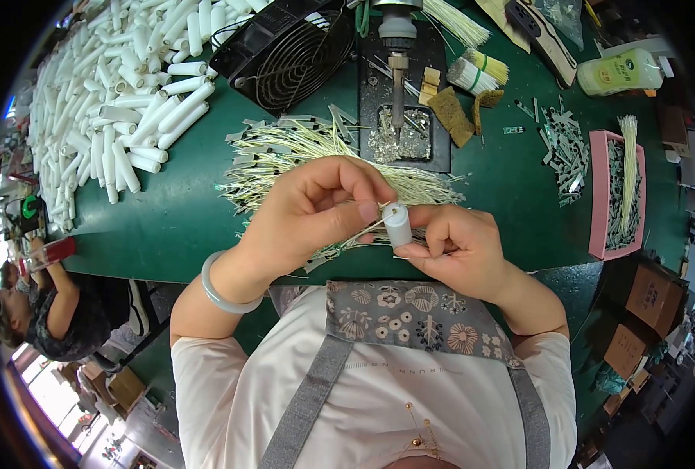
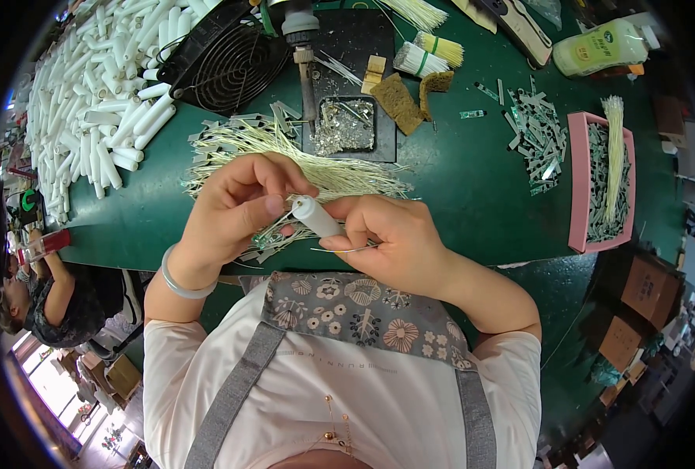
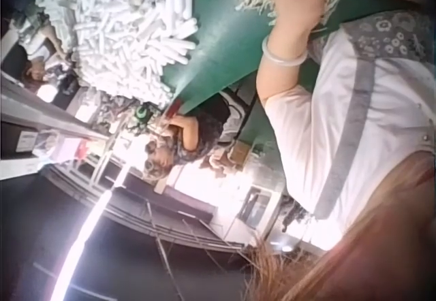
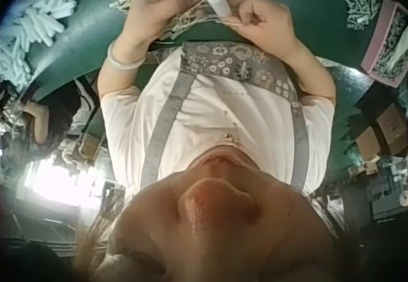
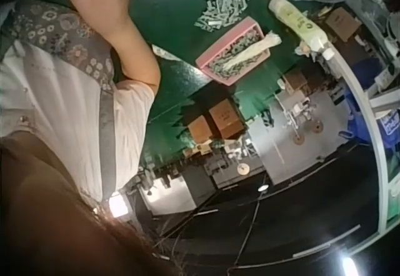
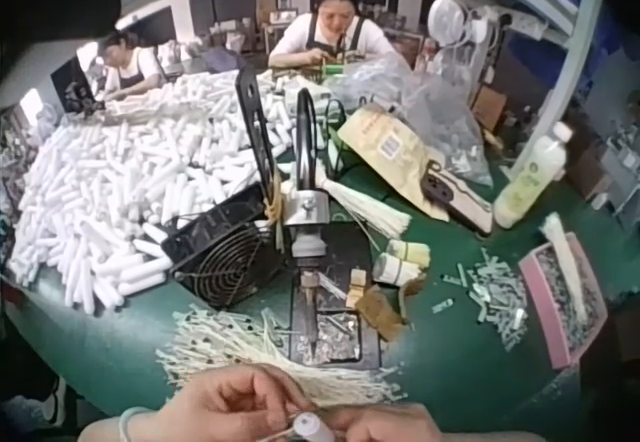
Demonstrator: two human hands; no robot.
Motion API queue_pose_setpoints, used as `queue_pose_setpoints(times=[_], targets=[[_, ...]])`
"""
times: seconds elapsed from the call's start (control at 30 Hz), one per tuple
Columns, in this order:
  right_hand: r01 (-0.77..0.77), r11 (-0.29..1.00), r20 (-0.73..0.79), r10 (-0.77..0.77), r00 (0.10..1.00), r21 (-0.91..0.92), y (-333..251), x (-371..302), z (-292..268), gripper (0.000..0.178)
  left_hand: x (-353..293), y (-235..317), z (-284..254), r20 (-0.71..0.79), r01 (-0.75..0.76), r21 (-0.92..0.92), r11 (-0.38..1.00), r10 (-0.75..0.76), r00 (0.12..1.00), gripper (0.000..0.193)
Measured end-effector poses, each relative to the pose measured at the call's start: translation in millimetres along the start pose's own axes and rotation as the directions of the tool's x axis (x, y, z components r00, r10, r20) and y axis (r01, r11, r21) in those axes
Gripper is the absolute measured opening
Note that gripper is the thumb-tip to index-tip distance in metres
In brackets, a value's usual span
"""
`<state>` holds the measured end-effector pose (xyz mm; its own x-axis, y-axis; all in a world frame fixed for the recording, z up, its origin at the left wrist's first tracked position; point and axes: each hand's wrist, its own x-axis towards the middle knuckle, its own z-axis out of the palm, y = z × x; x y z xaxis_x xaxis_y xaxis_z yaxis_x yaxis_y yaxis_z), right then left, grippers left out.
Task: The person prepares and assembles small electronic wire components by hand at a factory workbench, using a heating tool or soldering iron.
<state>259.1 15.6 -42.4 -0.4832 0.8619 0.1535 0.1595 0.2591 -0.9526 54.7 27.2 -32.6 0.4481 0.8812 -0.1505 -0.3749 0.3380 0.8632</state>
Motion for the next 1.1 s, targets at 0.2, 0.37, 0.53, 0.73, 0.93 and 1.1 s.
queue_pose_setpoints(times=[0.2,0.37,0.53,0.73,0.93,1.1], targets=[[-0.065,0.998,0.054,0.065,0.996,-0.005,-0.3,-0.2,-3.6,0.031,10.1,9.6,3.2,0.115,0.234,-0.128,0.964,-0.220,0.969,0.009],[-0.065,0.997,0.084,0.069,0.994,-0.051,-2.2,2.3,-5.2,0.031,13.9,8.5,-2.1,0.164,0.288,-0.115,0.951,-0.268,0.949,0.011],[0.060,0.997,0.041,-0.058,0.997,-0.052,2.7,7.7,-9.2,0.026,19.5,12.4,-1.7,0.172,0.323,-0.058,0.945,-0.309,0.935,0.012],[0.082,0.994,0.010,-0.081,0.997,-0.067,-3.4,10.9,-25.8,0.018,23.2,7.1,0.1,0.053,0.311,-0.051,0.949,-0.309,0.950,0.011],[0.043,0.999,-0.092,-0.044,0.995,-0.016,-5.6,26.8,-23.0,0.011,27.0,1.2,2.2,-0.006,0.216,-0.055,0.975,-0.216,0.976,0.011],[0.042,0.999,-0.078,-0.041,0.996,0.012,-2.4,33.2,-26.5,0.007,31.0,3.2,2.1,-0.027,0.226,-0.067,0.972,-0.228,0.973,0.010]])
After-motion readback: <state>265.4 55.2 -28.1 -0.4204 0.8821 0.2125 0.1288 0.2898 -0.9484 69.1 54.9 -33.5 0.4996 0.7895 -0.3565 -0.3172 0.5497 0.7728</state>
